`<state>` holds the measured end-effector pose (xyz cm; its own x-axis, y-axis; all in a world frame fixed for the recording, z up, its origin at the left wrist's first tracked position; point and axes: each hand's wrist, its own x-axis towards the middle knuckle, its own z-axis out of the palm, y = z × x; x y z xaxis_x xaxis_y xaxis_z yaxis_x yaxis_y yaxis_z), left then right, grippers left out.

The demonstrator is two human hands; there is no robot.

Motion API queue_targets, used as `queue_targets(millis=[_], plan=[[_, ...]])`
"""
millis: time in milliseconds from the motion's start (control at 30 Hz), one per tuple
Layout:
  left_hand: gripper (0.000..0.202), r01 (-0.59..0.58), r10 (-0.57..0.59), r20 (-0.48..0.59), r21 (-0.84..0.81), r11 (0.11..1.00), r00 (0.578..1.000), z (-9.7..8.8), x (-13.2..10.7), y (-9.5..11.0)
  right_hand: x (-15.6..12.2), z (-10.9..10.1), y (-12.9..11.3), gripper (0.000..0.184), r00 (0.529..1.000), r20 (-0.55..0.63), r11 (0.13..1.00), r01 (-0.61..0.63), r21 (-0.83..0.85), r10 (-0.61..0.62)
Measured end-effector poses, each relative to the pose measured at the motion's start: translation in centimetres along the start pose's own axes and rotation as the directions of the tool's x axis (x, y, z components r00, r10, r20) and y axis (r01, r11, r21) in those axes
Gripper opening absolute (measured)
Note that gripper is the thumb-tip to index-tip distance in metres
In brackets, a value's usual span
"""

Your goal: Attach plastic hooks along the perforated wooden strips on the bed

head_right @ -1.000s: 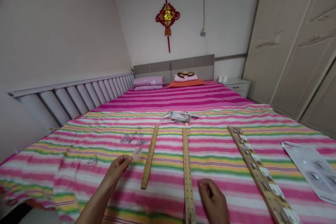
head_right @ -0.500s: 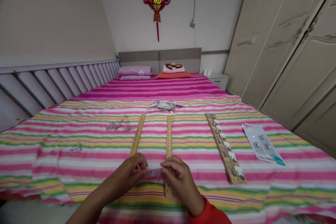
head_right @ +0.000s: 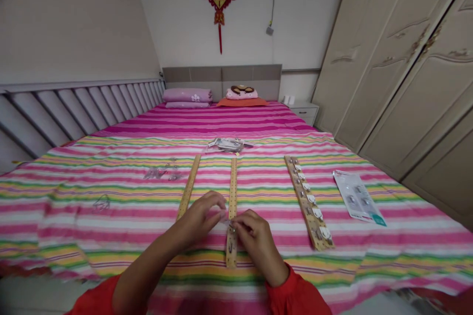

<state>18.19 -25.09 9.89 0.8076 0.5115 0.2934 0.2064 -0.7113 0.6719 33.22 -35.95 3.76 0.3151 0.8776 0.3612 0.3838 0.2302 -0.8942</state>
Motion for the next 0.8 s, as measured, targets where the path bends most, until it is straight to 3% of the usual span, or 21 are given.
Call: queue_targets(millis=[67,133,233,433,600,800], plan=[[0.015,0.074,-0.103,-0.178,-0.16,0.984,0.979,0.9,0.4,-1.1,0.4,-0.1,1.1,0.022,0.983,-0.077,0.974,-0.153,0.165,0.168],[0.02,0.182,-0.283,-0.253,-0.358,0.916,0.925,2.1,0.4,-2.7,0.7,0.0,2.3,0.027,0.93,-0.091,0.882,-0.304,0.359,0.357],[0.023,0.278,-0.474,-0.212,-0.583,0.763,0.855,4.5,-0.3,-5.1,0.6,0.5,4.0,0.03,0.852,-0.048,0.742,-0.424,0.519,0.521],[0.027,0.395,-0.609,-0.068,-0.705,0.59,0.79,8.8,-2.0,-8.4,0.1,2.2,6.1,0.028,0.784,-0.024,0.638,-0.486,0.597,0.62],[0.022,0.374,-0.578,-0.117,-0.656,0.655,0.807,10.1,-2.2,-9.5,0.0,3.1,7.1,0.026,0.757,-0.045,0.632,-0.509,0.584,0.652],[0.025,0.361,-0.514,-0.176,-0.526,0.77,0.839,10.4,-2.1,-9.3,0.2,3.5,7.1,0.027,0.74,-0.096,0.645,-0.506,0.573,0.666]])
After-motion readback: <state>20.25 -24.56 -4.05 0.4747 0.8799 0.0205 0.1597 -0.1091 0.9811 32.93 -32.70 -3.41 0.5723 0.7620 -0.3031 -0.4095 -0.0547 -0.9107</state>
